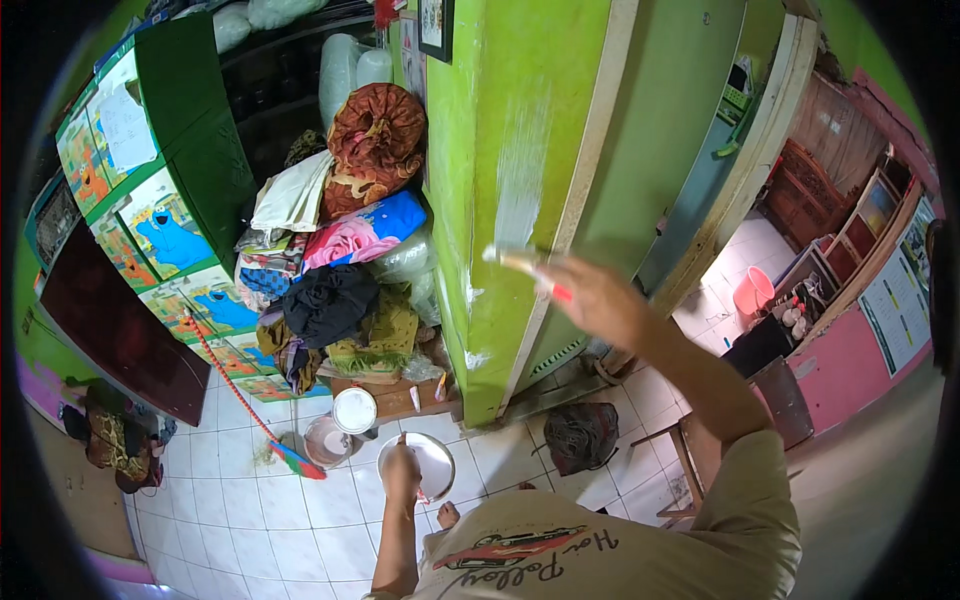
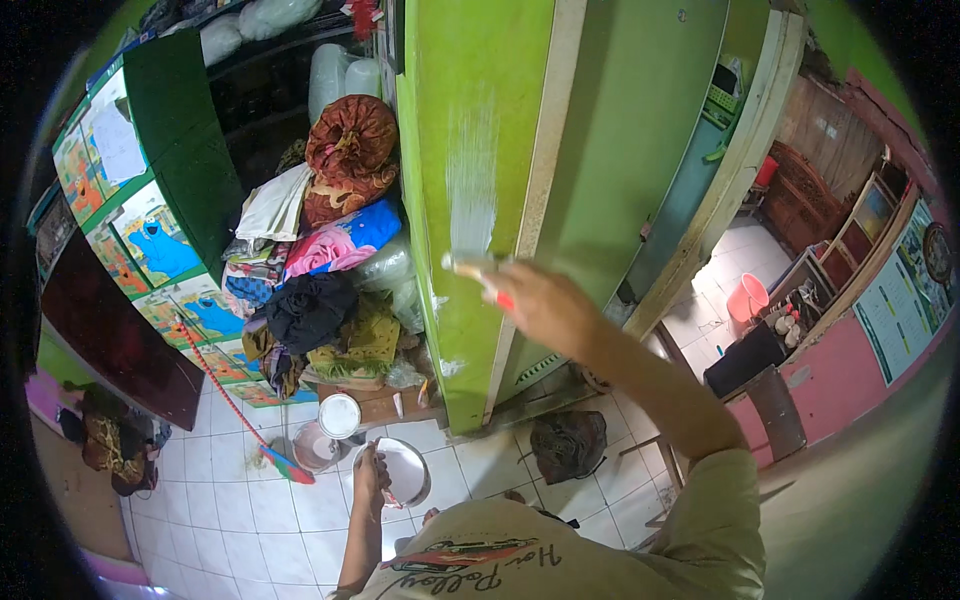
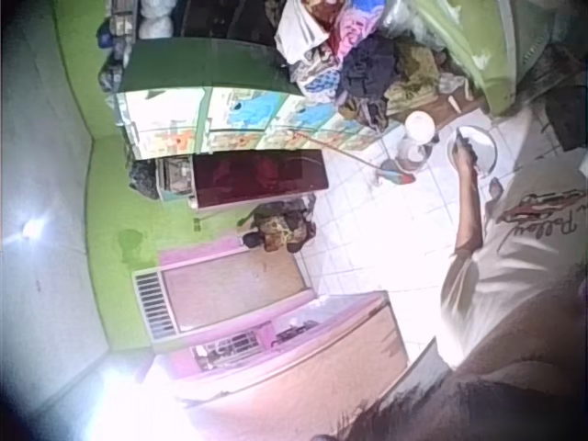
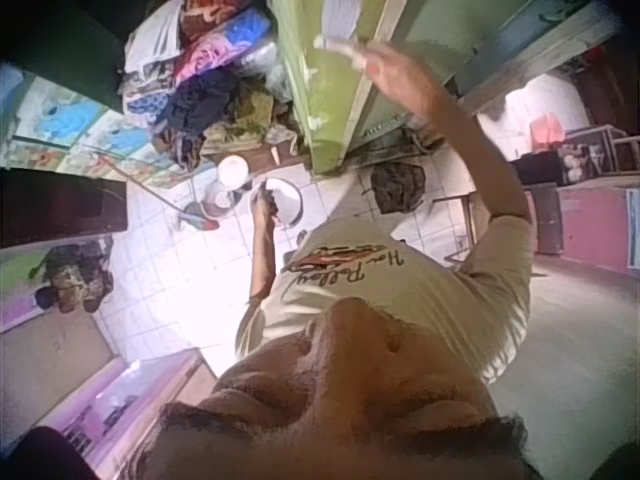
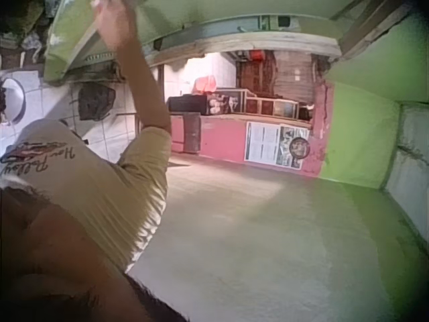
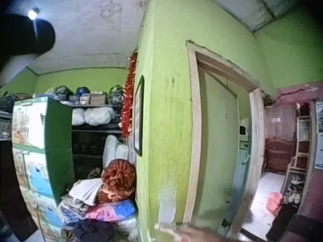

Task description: The person paints a wall and door frame using a brush, dipping the brush into a container of white paint and applying it to the surface.

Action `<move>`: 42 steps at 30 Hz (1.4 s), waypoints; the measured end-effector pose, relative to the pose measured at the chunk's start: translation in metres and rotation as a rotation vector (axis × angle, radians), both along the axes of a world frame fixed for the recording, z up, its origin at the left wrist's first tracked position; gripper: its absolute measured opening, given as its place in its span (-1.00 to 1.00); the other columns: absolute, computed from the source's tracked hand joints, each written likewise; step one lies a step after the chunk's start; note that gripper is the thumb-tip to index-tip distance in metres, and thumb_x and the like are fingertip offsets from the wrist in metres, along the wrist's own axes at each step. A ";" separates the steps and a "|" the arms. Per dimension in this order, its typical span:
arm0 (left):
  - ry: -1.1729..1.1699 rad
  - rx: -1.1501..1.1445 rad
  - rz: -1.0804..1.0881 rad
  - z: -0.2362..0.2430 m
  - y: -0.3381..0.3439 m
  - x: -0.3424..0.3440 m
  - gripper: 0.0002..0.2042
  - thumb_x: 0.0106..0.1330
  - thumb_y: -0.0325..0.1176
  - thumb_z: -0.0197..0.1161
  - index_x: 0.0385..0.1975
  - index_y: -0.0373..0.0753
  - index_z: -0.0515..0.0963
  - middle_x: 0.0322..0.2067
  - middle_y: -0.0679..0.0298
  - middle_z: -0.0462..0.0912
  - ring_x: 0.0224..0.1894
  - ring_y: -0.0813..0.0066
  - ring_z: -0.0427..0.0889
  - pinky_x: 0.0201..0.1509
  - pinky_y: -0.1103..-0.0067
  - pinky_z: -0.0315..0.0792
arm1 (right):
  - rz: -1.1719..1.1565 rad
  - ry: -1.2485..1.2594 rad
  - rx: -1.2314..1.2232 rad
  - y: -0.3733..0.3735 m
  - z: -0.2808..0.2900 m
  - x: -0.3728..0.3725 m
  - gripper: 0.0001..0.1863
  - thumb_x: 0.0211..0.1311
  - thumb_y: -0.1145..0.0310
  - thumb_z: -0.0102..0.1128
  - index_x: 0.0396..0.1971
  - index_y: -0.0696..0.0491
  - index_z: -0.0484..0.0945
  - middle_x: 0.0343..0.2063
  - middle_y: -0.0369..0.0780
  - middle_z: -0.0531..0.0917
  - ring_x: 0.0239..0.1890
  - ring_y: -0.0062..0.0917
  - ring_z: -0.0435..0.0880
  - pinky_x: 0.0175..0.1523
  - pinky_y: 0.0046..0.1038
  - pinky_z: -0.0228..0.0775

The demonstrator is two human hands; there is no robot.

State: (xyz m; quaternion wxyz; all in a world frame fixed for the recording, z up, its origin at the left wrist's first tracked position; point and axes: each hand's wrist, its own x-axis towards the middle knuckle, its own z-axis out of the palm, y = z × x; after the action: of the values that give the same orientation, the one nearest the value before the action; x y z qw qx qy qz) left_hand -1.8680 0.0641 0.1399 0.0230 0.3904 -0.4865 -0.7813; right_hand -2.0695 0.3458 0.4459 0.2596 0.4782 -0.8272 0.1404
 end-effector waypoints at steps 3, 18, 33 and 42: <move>-0.013 -0.009 0.006 -0.001 -0.001 0.003 -0.66 0.36 -0.01 0.06 -0.43 -0.20 0.39 -0.78 0.53 0.16 -0.81 0.73 0.06 -0.75 0.68 -0.05 | 0.025 0.092 -0.117 0.000 0.070 -0.008 -0.63 0.17 0.37 0.23 0.01 -0.01 0.50 -0.31 -0.17 0.61 -0.35 -0.35 0.62 -0.24 -0.40 0.54; -0.038 0.004 0.009 -0.008 0.002 0.001 -0.64 0.28 0.00 0.17 -0.41 -0.22 0.39 -0.76 0.52 0.19 -0.81 0.72 0.08 -0.74 0.67 -0.04 | -0.037 0.484 -0.014 -0.018 0.017 0.008 -0.68 0.17 0.44 0.16 -0.07 0.20 0.53 0.02 -0.10 0.53 0.15 -0.25 0.45 0.09 -0.42 0.45; -0.004 0.045 -0.065 -0.017 -0.001 0.000 -0.63 0.30 0.01 0.17 -0.41 -0.23 0.39 -0.76 0.49 0.23 -0.82 0.69 0.11 -0.73 0.66 -0.02 | 0.184 0.041 -0.224 -0.026 0.079 -0.004 -0.71 0.15 0.39 0.27 -0.12 0.12 0.59 -0.31 -0.10 0.64 -0.31 -0.29 0.64 -0.20 -0.38 0.52; -0.017 0.050 -0.044 -0.017 -0.004 0.004 -0.62 0.30 0.01 0.16 -0.39 -0.23 0.40 -0.75 0.48 0.23 -0.81 0.68 0.11 -0.72 0.66 -0.01 | -0.029 0.802 -0.367 -0.031 0.170 0.008 -0.74 0.13 0.43 0.24 -0.14 0.09 0.59 -0.22 -0.16 0.65 -0.25 -0.37 0.67 -0.17 -0.40 0.55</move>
State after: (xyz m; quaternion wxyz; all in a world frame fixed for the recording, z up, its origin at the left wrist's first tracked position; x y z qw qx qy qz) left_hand -1.8641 0.0605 0.1228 -0.0081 0.3865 -0.4756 -0.7902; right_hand -2.0619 0.3144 0.6155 0.6428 0.4290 -0.6290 0.0847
